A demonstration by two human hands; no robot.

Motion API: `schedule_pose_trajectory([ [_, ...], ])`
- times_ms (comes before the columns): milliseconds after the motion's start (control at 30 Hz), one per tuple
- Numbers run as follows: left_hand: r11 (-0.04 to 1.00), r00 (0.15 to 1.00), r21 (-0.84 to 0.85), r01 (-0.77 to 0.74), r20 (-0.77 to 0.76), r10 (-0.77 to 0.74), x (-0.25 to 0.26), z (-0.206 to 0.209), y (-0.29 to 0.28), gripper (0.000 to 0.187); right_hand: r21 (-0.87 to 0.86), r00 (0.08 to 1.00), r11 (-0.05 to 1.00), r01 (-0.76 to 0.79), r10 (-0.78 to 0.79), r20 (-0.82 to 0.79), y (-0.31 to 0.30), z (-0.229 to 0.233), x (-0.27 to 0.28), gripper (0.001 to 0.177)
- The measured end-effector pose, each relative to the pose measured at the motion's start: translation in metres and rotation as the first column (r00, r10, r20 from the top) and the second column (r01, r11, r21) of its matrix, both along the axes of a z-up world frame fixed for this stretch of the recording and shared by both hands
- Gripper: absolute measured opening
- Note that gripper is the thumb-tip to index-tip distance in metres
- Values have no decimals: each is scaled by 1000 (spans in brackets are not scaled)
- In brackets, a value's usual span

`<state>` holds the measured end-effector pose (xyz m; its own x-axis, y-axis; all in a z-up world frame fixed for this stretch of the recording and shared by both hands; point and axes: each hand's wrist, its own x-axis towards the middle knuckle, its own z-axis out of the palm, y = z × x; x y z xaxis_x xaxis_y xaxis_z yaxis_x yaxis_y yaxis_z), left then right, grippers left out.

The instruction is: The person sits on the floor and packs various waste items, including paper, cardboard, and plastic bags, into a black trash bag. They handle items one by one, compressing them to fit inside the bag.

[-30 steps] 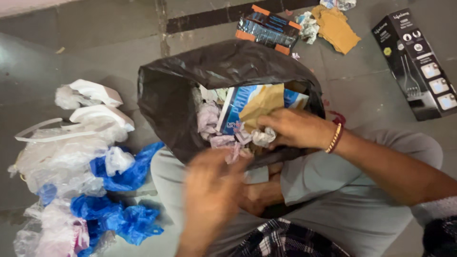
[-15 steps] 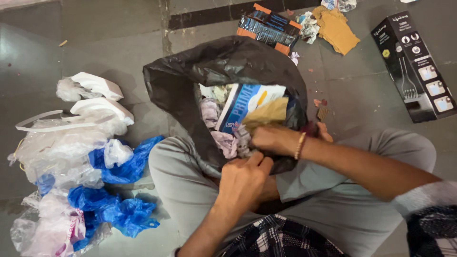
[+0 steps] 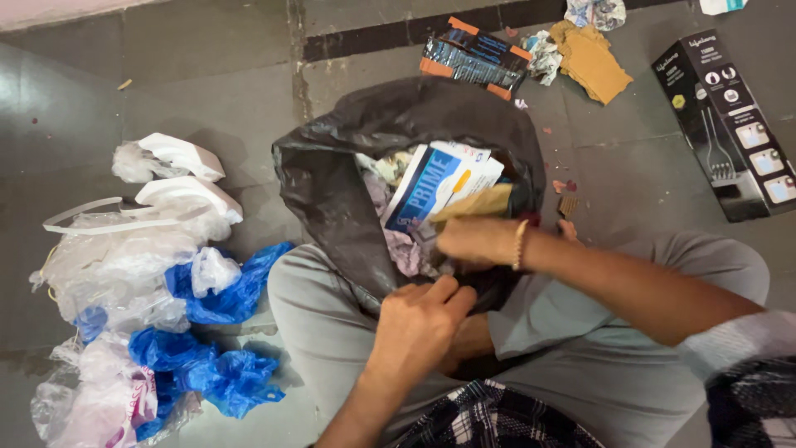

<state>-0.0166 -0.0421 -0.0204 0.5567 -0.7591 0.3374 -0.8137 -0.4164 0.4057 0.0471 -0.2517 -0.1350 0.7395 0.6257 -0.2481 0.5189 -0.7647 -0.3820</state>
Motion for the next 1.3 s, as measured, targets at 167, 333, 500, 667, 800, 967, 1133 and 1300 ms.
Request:
schedule_pose_trajectory([
  [167, 999, 999, -10, 33, -41, -34, 6, 4, -2, 12, 91, 939, 978, 187, -205, 275, -4, 79, -3, 21],
  [333, 1000, 999, -3, 12, -41, -12, 7, 5, -4, 11, 5, 813, 993, 116, -98, 574, 11, 75, -8, 49],
  [500, 1000, 999, -7, 21, -46, -21, 6, -2, -3, 12, 53, 921, 997, 47, -64, 385, 14, 19, -34, 19],
  [667, 998, 996, 5, 59, -73, -59, 2, -8, -8, 13, 126, 924, 992, 30, -76, 374, 10, -26, -31, 18],
  [800, 998, 995, 2, 66, -77, -66, 0, -7, -6, 20, -9, 941, 998, 55, -49, 334, 20, -36, -24, 17],
  [967, 987, 985, 127, 94, -155, -74, 7, 11, 0, 20, 18, 985, 1000, 16, -19, 170, 12, 5, -19, 28],
  [1133, 977, 902, 129, 171, -420, -103, 26, 31, 25, 54, 310, 977, 933, 182, -207, 47, -29, 85, -11, 43],
  [1300, 989, 965, 146, -7, -257, 45, 69, 13, 2, 55, 119, 612, 876, 468, -418, 671, -64, 148, -22, 25],
])
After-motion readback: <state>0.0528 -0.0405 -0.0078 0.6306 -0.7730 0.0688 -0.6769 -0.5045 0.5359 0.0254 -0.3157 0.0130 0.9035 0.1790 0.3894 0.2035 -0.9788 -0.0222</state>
